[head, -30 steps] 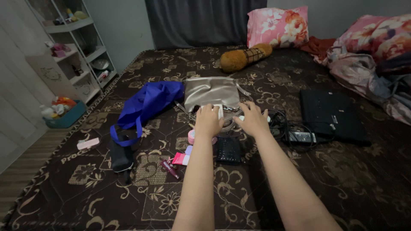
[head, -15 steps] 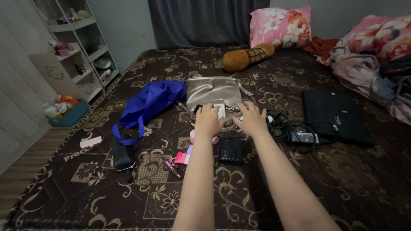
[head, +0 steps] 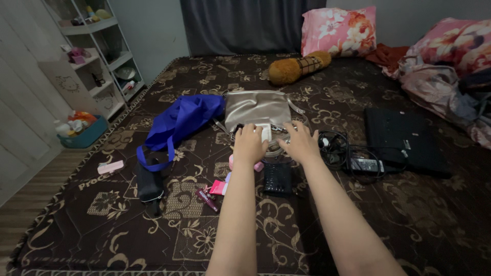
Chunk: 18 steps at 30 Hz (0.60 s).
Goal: The person packs a blue tote bag with a laptop, charger, and other small items on a bed. They then place a wallet into a silver handbag. The packing is done by hand without tools.
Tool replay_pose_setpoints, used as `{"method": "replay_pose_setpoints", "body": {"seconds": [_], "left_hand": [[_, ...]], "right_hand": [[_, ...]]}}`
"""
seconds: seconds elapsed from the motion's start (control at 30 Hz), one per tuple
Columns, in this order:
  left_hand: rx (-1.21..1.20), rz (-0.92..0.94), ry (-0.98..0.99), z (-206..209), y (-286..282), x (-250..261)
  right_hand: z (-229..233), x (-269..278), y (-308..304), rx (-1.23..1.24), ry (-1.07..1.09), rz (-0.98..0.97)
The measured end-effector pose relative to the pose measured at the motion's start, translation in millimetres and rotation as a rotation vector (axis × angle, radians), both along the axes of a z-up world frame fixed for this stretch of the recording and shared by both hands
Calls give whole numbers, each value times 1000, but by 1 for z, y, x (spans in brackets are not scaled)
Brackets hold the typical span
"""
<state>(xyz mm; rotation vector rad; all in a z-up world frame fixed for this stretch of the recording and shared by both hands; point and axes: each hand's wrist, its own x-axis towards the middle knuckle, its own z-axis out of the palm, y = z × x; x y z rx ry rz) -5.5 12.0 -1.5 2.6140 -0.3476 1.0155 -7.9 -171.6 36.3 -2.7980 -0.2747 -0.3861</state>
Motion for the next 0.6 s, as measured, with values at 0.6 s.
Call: {"method": "replay_pose_setpoints", "body": {"seconds": [0.6], "left_hand": [[-28, 30, -25, 0, 35, -10]], "right_hand": [[-1, 8, 34, -6, -55, 73]]}}
